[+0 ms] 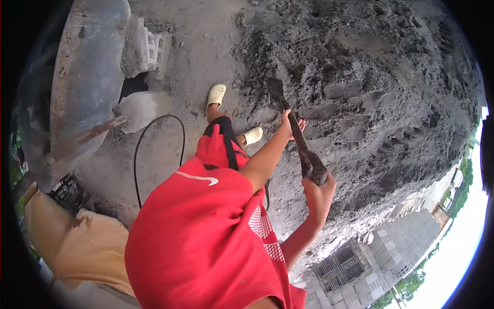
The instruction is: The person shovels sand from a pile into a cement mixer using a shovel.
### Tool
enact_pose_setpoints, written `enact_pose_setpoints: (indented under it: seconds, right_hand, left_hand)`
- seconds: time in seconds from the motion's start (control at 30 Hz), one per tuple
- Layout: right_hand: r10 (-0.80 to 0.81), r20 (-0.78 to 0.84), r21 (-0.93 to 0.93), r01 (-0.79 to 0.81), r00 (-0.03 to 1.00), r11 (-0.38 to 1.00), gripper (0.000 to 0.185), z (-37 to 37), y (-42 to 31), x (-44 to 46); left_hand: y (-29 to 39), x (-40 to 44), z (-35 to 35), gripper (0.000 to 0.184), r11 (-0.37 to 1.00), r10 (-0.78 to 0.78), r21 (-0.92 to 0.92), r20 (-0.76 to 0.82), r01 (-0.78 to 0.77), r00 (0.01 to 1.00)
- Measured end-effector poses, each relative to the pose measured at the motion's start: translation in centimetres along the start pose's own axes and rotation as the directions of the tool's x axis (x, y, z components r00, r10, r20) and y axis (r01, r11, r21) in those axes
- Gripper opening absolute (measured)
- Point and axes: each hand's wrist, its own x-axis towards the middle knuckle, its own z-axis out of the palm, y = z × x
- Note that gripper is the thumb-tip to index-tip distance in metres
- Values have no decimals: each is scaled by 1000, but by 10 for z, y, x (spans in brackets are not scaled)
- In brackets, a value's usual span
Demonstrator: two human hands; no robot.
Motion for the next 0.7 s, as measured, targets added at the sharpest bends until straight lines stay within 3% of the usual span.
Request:
enact_pose_setpoints:
  seconds: [0.07,0.1,0.17,0.2,0.23,0.37,0.4,0.43,0.53,0.57,0.6,0.63,0.7]
  right_hand:
    - [188,-53,303,-164,981,939,14,28,-8,-1]
    - [272,-75,393,-223,959,892,14,44,-9,-4]
    - [394,-113,466,-301,912,832,13,64,-14,-12]
    - [445,-121,513,-328,887,793,15,72,-11,-17]
    - [512,-99,495,-404,853,769,20,74,-11,-20]
    - [562,-96,580,-413,821,702,22,81,-8,-20]
    - [570,-92,564,-429,816,706,21,75,-8,-24]
    - [565,-84,521,-447,821,727,17,73,-9,-27]
    - [469,-60,409,-407,881,817,12,82,-23,-17]
    - [418,-11,451,-368,908,813,13,84,-20,-17]
    - [312,28,346,-302,950,889,15,80,-28,-15]
    - [256,69,321,-265,964,909,16,78,-28,-15]
    - [95,105,336,-125,990,933,17,74,-44,-16]
  left_hand:
    - [19,5,-37,62,997,-72,-8,-37,72,997]
    - [28,-2,-51,59,993,-76,85,-120,86,990]
    - [48,-6,-80,55,954,-235,148,-174,261,956]
    - [46,-5,-91,52,968,-95,196,-284,155,954]
    - [50,-13,-102,49,966,-95,204,-291,158,952]
    - [57,-22,-126,43,963,-76,209,-403,173,912]
    - [61,-22,-132,39,958,-185,131,-394,254,900]
    - [68,-24,-133,35,933,-236,165,-386,318,892]
    - [74,-22,-123,25,978,-79,167,-270,127,960]
    - [76,-19,-122,23,954,18,300,-73,5,997]
    - [77,-15,-121,22,912,114,379,128,-154,985]
    - [79,-25,-102,19,904,161,345,279,-255,947]
    - [93,-14,-65,11,991,-72,130,231,42,970]
